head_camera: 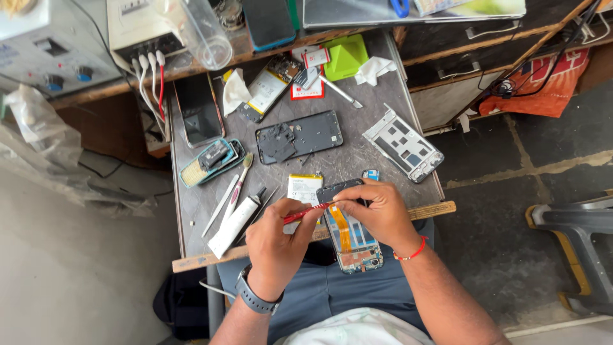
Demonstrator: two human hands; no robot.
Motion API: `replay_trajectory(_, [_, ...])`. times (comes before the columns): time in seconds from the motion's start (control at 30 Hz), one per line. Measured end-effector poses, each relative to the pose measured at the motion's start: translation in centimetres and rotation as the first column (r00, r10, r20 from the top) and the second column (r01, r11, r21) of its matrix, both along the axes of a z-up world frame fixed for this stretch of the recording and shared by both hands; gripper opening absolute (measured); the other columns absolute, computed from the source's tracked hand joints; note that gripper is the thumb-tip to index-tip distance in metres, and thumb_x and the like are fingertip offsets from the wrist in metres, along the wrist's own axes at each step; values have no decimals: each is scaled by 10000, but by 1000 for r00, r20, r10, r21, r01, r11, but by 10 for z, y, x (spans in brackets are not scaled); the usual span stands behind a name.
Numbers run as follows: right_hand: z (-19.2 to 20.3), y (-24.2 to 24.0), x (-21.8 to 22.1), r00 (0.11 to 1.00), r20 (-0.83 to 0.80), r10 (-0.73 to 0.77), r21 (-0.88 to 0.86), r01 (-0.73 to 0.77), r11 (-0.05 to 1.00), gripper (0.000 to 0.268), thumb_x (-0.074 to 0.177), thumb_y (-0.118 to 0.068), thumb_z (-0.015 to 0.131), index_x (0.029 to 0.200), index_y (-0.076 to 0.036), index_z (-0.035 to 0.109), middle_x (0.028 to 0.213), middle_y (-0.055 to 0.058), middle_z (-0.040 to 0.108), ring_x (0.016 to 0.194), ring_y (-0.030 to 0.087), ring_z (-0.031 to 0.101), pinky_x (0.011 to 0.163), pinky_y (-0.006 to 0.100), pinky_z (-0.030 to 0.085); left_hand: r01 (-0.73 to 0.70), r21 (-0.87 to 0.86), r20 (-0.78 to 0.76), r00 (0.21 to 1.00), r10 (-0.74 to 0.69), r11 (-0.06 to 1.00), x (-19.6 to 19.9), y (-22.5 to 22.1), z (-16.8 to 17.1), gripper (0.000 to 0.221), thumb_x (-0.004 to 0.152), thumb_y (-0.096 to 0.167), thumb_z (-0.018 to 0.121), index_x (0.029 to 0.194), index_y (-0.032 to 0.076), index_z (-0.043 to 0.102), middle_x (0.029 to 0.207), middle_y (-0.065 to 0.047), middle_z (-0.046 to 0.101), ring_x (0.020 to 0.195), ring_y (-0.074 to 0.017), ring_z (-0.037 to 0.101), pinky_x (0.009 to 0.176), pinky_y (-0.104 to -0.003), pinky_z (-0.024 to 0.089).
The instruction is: The person is repairing a smartphone by cleaning the internal components with a red tool and peeling off protective blue tape. They handle the phone's internal frame, a battery, and a ribbon cable while working at a cluttered desk.
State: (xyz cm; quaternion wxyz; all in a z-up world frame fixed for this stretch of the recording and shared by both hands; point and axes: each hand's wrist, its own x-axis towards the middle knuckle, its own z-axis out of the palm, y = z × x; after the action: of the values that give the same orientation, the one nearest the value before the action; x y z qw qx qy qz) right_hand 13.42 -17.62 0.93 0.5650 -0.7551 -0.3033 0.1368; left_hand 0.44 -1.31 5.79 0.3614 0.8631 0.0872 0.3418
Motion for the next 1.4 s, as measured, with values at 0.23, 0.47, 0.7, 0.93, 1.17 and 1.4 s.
replay_trajectory(0.23, [9,5,0,999,41,-10,-40,12,999,233,703,-110,893,916,-66,809,755,40,710,667,107,628,590,269,461,112,-314,43,994,-104,943,2,10,-2,328,881,39,826,1079,3,567,940,-111,749,875,-194,801,746,-271,667])
replay_trajectory(0.47, [5,11,-2,993,109,-35,-6,36,999,149,810,-73,830,953,-43,803,851,77,806,737,112,725,995,297,458,-94,118,45,995,90,988,-7,18,4,341,821,75,878,1041,46,619,935,-102,766,796,-194,775,665,-284,598])
replay_trajectory(0.7, [9,16,-7,994,24,-103,-61,104,993,147,814,-63,804,958,-33,801,855,79,796,723,93,711,702,249,538,75,227,100,990,-100,971,2,23,2,333,899,56,825,1095,24,557,967,-112,745,770,-239,737,633,-316,562])
replay_trajectory(0.93, [9,18,-8,997,8,-81,-38,81,996,150,828,-48,804,976,-27,799,864,82,797,733,102,706,746,271,538,103,223,44,992,-116,969,7,26,0,314,901,62,822,1085,33,569,931,-94,734,722,-234,712,597,-333,537])
replay_trajectory(1.17, [8,15,-5,996,76,-47,-40,50,998,125,827,-59,800,950,-34,800,859,75,811,750,136,747,1066,373,467,156,256,6,987,-162,954,11,30,22,508,814,106,800,1262,74,562,1022,-147,682,845,-330,679,692,-392,540])
replay_trajectory(1.4, [9,14,-4,996,-10,-87,-110,86,990,146,810,-97,800,956,-84,799,864,56,800,763,159,738,825,397,546,280,172,-40,960,-277,945,16,30,21,479,905,21,747,1339,51,546,1019,-129,695,807,-310,680,694,-405,540])
